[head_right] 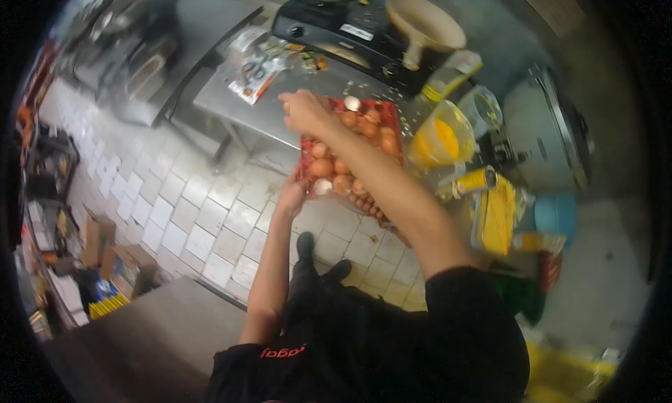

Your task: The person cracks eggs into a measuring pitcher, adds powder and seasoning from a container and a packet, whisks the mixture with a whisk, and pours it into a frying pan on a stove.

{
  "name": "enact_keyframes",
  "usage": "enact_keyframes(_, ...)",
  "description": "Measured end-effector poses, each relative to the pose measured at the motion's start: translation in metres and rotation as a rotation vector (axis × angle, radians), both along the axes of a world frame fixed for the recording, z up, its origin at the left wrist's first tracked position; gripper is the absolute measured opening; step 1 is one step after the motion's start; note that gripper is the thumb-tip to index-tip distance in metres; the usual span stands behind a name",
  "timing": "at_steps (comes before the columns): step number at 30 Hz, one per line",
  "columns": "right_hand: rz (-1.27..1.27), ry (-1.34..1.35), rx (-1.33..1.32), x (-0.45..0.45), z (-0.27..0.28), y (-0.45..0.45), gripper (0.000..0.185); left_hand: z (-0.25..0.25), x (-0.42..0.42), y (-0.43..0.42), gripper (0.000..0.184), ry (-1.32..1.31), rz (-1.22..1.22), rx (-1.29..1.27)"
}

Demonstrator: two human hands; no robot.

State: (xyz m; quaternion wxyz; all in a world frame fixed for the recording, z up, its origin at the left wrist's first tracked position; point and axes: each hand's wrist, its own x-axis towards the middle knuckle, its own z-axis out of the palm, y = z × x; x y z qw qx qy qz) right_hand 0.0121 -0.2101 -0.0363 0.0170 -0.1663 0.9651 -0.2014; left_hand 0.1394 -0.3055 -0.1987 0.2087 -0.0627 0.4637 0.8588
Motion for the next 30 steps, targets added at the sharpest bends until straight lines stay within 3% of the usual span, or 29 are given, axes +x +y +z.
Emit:
enact_keyframes(2,0.075,-0.126,0.384,-0.062,-0.032,-0.03,0.049,-0.022,0.002,0.009,0.069,0.033,0.112,-0.043)
enact_keyframes(3,0.111,-0.111,0.439,-0.096,-0.072,-0.031,0.042,0.01,0.005,-0.003,0.069,-0.008,0.03,-0.089)
enact_keyframes(5,0.174,-0.175,0.718,-0.123,-0.087,-0.046,0.032,0.015,0.004,-0.005,0.06,-0.035,0.07,0.004)
enact_keyframes(9,0.212,-0.205,0.781,-0.144,-0.081,-0.062,0.033,0.008,0.0,-0.008,0.057,-0.085,0.025,0.085)
enact_keyframes(12,0.138,-0.236,0.539,-0.125,-0.039,-0.066,0.032,0.005,0.0,-0.01,0.063,-0.097,-0.033,0.08)
enact_keyframes(15,0.156,-0.163,0.311,-0.083,-0.001,-0.021,0.032,-0.003,0.0,-0.007,0.071,-0.03,-0.026,0.078)
enact_keyframes(17,0.182,-0.253,0.285,-0.044,0.024,0.02,0.038,0.01,-0.002,-0.016,0.079,-0.097,-0.1,0.172)
enact_keyframes(19,0.064,-0.266,0.299,-0.008,0.026,0.061,0.045,0.012,-0.003,-0.02,0.08,-0.053,-0.151,0.182)
enact_keyframes(26,-0.359,-0.246,-0.209,0.099,0.075,0.127,0.044,0.033,0.003,-0.037,0.085,-0.035,-0.236,0.131)
enact_keyframes(30,-0.499,-0.1,-0.295,0.163,0.047,0.163,0.043,0.011,0.016,-0.034,0.09,-0.003,-0.24,0.154)
